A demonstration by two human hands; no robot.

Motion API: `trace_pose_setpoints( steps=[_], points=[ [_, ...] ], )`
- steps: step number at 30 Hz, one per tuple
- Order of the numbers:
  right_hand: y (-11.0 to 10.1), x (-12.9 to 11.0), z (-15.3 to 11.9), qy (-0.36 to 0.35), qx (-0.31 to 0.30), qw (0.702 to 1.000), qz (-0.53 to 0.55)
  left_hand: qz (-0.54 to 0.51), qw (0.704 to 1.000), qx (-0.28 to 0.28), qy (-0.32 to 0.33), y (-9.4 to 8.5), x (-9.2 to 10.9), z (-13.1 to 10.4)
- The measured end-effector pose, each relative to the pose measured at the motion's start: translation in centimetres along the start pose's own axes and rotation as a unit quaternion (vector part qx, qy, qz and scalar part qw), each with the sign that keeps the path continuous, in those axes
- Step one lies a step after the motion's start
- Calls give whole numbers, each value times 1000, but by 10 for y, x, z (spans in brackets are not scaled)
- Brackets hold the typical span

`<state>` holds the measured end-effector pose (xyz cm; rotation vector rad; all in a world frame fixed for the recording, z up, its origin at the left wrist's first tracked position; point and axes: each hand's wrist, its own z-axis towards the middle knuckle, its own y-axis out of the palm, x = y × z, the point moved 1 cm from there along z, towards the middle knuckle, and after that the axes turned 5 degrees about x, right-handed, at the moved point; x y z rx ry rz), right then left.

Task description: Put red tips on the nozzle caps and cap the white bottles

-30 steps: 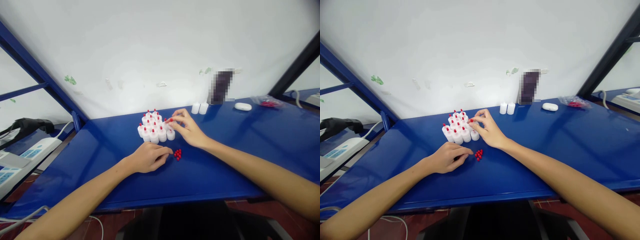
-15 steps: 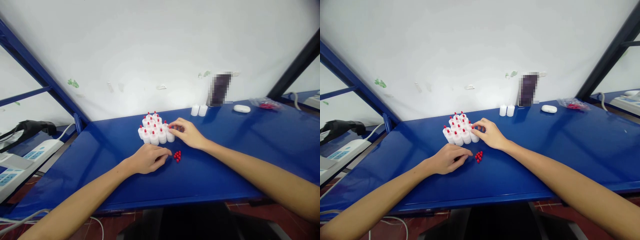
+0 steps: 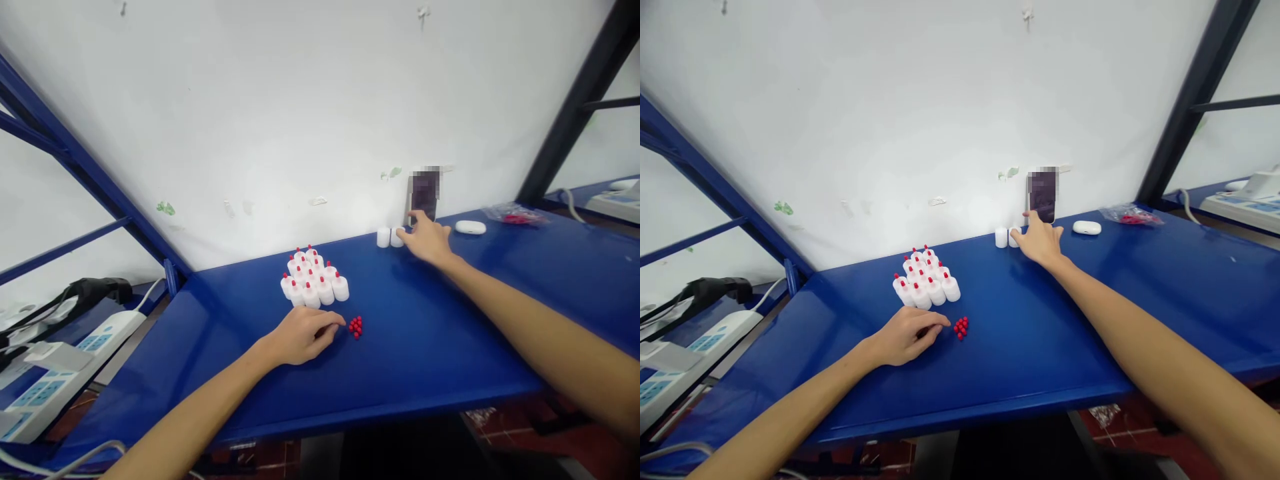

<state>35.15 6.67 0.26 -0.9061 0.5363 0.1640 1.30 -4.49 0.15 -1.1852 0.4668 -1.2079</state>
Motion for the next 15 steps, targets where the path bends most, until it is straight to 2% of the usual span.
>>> trace_pose_setpoints(
  steps=[4, 9, 15],
  points=[
    [7, 4, 2, -1, -71, 997, -4, -1, 1000, -10, -7, 0, 0, 0],
    [8, -3, 0, -29, -101, 994, 10, -6, 1000, -19, -18, 0, 0, 0],
    [-4, -34, -26, -109, -189, 975, 36, -7, 1000, -19, -23, -1, 1, 1]
  ],
)
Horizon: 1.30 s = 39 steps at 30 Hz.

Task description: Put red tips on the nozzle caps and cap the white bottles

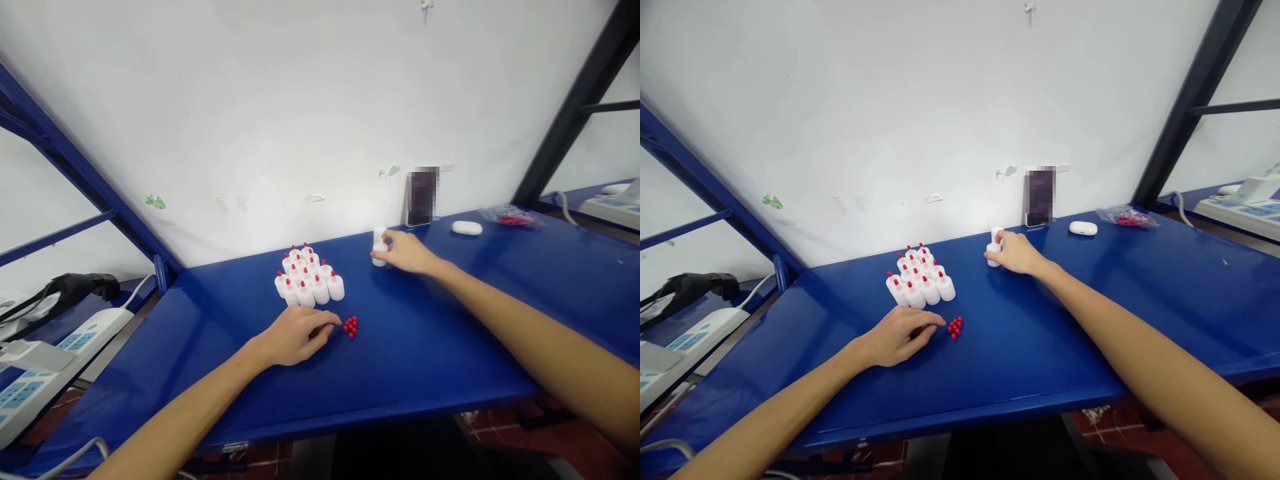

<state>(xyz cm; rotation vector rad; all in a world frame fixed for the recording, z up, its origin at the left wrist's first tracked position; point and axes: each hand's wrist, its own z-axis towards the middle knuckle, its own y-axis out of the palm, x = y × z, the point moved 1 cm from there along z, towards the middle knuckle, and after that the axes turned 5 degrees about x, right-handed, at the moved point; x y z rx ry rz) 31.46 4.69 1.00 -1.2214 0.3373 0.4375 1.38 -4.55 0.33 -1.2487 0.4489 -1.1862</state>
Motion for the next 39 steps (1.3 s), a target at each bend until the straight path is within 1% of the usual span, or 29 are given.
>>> trace_pose_setpoints(
  steps=[2, 3, 5, 7, 12, 14, 16, 19, 22, 24, 27, 31, 35, 39],
  points=[
    [3, -18, -11, -39, -20, 999, 23, 4, 1000, -6, -3, 0, 0, 0],
    [3, -26, -15, -52, -16, 998, 13, 7, 1000, -11, -5, 0, 0, 1],
    [3, -40, -23, -64, 7, 998, -9, 13, 1000, -25, -6, -1, -1, 1],
    [0, -48, -27, -77, 33, 996, 1, 17, 999, -41, -2, -1, 0, 1],
    [-8, -55, -32, -121, 81, 987, 66, 18, 998, -64, 7, 0, 0, 1],
    [-8, -57, -36, -138, 73, 982, 110, 16, 998, -65, 3, 0, 0, 1],
    [-7, -59, -42, -166, 53, 972, 160, 13, 998, -63, 0, 1, 0, 1],
    [-5, -64, -52, -249, 44, 948, 194, 12, 998, -64, -6, 0, 0, 1],
    [-1, -71, -60, -358, 38, 916, 176, 12, 997, -77, -22, -2, 2, 2],
    [3, -75, -65, -396, 17, 904, 160, 5, 996, -80, -32, -3, 3, 3],
    [8, -81, -71, -388, 2, 908, 160, -11, 996, -74, -44, -3, 3, 3],
    [11, -87, -77, -364, 15, 912, 190, -20, 996, -69, -48, -1, 3, 3],
    [13, -90, -80, -372, 2, 903, 214, -17, 996, -66, -60, 3, 3, 3],
    [14, -89, -79, -372, -12, 906, 201, -14, 996, -61, -65, 3, 3, 4]
  ],
)
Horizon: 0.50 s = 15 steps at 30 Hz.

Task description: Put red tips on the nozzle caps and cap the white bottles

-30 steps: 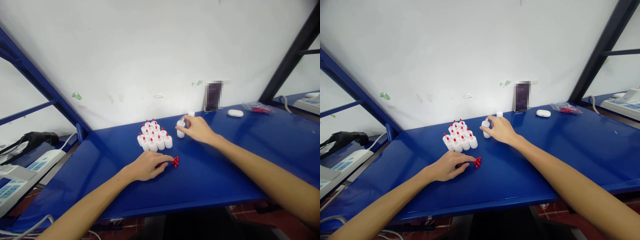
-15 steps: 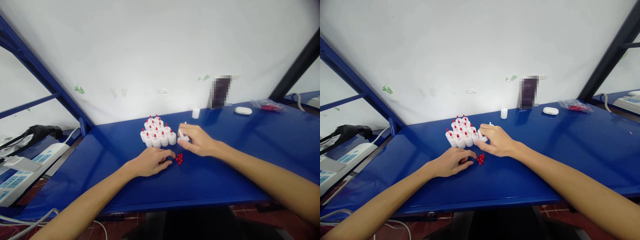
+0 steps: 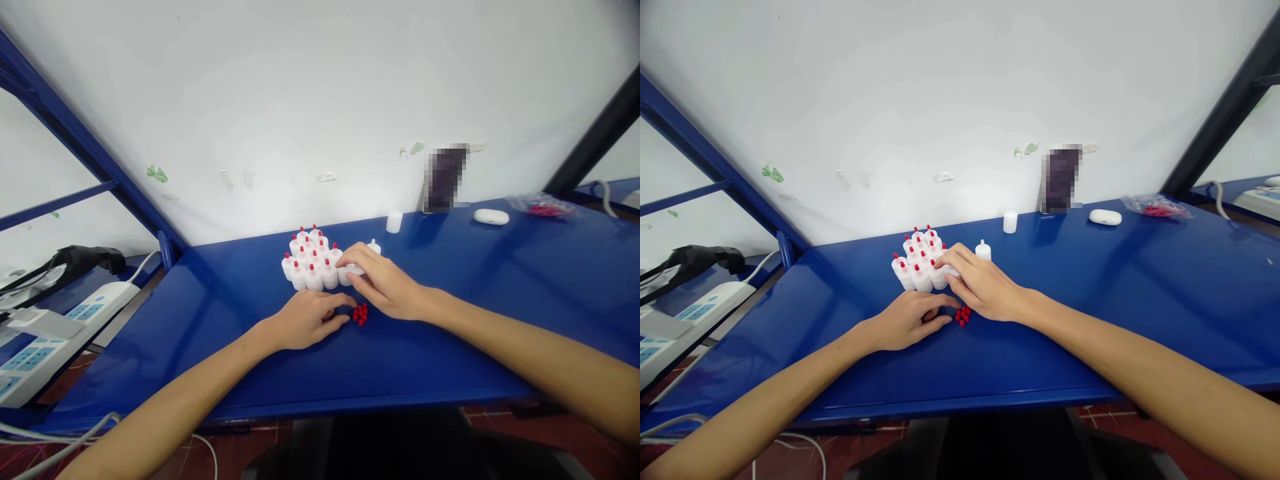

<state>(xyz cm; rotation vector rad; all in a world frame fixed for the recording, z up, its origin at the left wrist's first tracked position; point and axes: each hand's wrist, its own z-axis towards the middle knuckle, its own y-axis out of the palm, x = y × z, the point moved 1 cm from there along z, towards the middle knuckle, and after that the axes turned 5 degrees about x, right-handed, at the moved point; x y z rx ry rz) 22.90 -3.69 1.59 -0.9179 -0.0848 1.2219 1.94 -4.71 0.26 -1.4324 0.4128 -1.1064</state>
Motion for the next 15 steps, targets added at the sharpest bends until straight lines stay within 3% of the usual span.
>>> trace_pose_setpoints(
  steps=[7, 15],
  points=[
    [5, -1, -2, 10, -29, 999, -38, -15, 999, -3, 43, 0, 0, 0],
    [6, 1, -3, 9, 3, 999, -31, -29, 1000, 3, 12, -1, -1, 0]
  ],
)
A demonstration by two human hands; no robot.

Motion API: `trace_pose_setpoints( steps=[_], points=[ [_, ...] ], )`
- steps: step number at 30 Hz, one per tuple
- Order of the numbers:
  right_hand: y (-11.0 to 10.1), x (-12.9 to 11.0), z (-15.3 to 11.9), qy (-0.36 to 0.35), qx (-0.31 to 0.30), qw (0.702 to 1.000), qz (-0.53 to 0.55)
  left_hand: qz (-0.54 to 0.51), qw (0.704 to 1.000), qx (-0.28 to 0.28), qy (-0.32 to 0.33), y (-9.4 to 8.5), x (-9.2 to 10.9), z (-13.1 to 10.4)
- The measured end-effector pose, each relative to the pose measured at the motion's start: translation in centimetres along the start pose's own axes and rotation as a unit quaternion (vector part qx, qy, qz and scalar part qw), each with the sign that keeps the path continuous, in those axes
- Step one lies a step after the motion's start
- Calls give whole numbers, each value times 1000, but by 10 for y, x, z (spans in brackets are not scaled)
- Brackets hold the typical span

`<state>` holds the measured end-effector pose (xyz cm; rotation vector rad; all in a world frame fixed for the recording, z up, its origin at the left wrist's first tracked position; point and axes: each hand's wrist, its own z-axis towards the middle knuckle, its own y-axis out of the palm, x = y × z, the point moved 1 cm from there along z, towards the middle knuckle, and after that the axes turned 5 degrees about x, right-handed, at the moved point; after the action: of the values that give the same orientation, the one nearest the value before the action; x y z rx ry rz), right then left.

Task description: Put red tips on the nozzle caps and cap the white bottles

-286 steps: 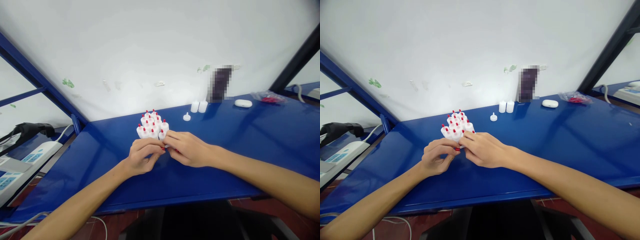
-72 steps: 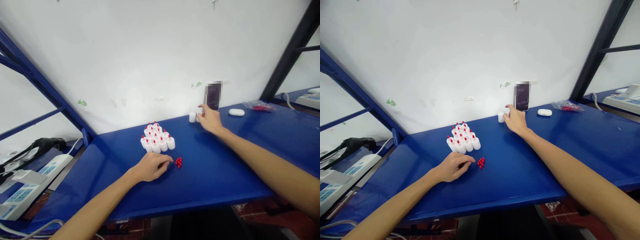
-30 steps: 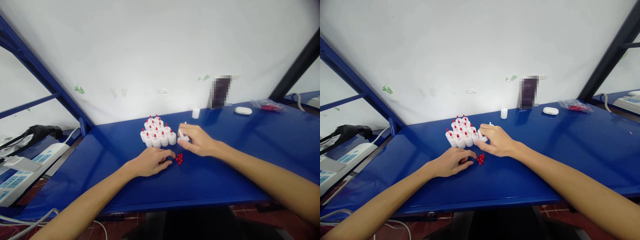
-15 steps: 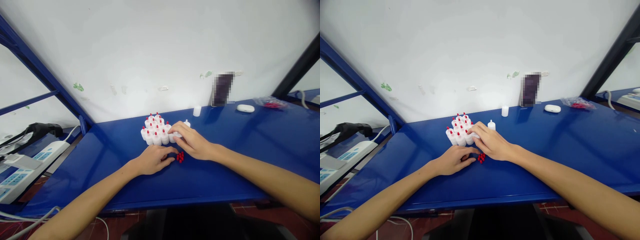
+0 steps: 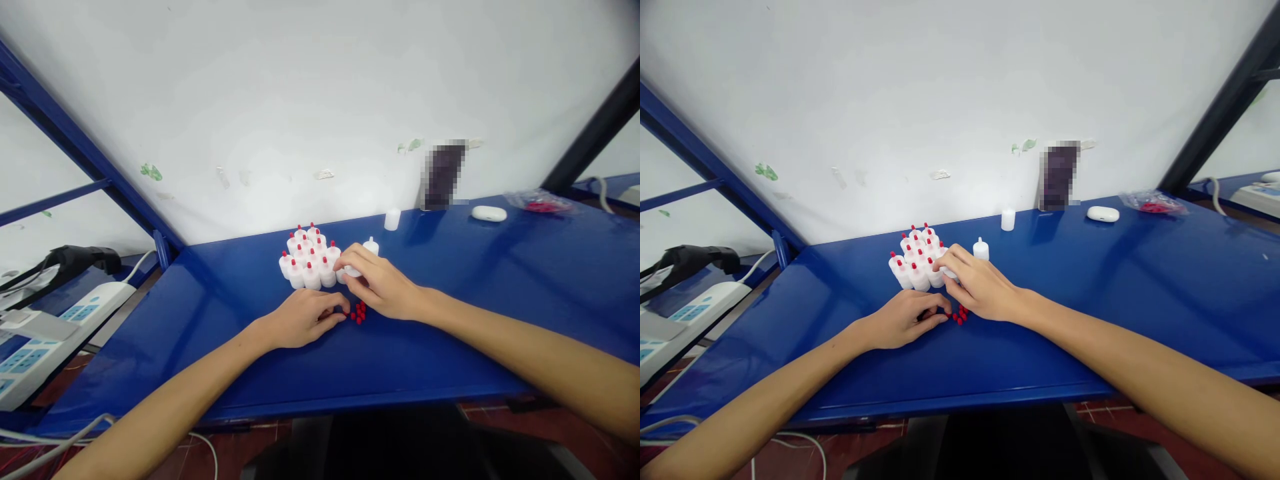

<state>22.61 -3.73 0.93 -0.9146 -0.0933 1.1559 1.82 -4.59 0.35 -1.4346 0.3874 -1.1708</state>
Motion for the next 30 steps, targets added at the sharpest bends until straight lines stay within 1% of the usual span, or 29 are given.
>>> trace_pose_setpoints(
  steps=[2, 4, 7, 10, 12, 13, 16, 18, 22, 25, 27, 29, 30],
  points=[
    [-1, 0, 0, -4, 9, 1000, 17, -16, 1000, -5, -12, -1, 0, 1],
    [-1, 0, 1, -7, 3, 1000, 28, -26, 999, -10, -27, -2, 0, 1],
    [-1, -2, 1, 1, -34, 999, 27, -20, 998, -26, -44, -6, 1, 2],
    [0, -5, 1, 6, -64, 998, 17, -3, 998, -51, -40, -8, 3, 2],
    [1, -7, 1, 0, -80, 997, 11, -8, 998, -47, -31, -8, 4, 1],
    [1, -7, 0, -4, -82, 997, 8, -20, 999, -33, -27, -8, 4, 0],
    [2, -8, -1, -16, -73, 997, 9, -55, 998, 37, -12, -8, 4, -2],
    [3, -8, -1, -20, -59, 998, 13, -53, 997, 63, 1, -7, 4, -3],
    [0, -2, 3, -8, -15, 1000, 8, -18, 999, 48, 8, -4, 3, -3],
    [-13, 5, 9, 36, 8, 999, -8, 3, 999, 43, 0, -2, 1, -2],
    [-26, 12, 13, 87, -13, 996, -28, 16, 999, 43, -2, -2, 0, -2],
    [-41, 19, 16, 137, -87, 985, -63, 25, 999, 42, -3, -1, -1, -3],
    [-47, 23, 16, 159, -129, 975, -88, 27, 999, 41, -3, -1, -1, -3]
  ],
)
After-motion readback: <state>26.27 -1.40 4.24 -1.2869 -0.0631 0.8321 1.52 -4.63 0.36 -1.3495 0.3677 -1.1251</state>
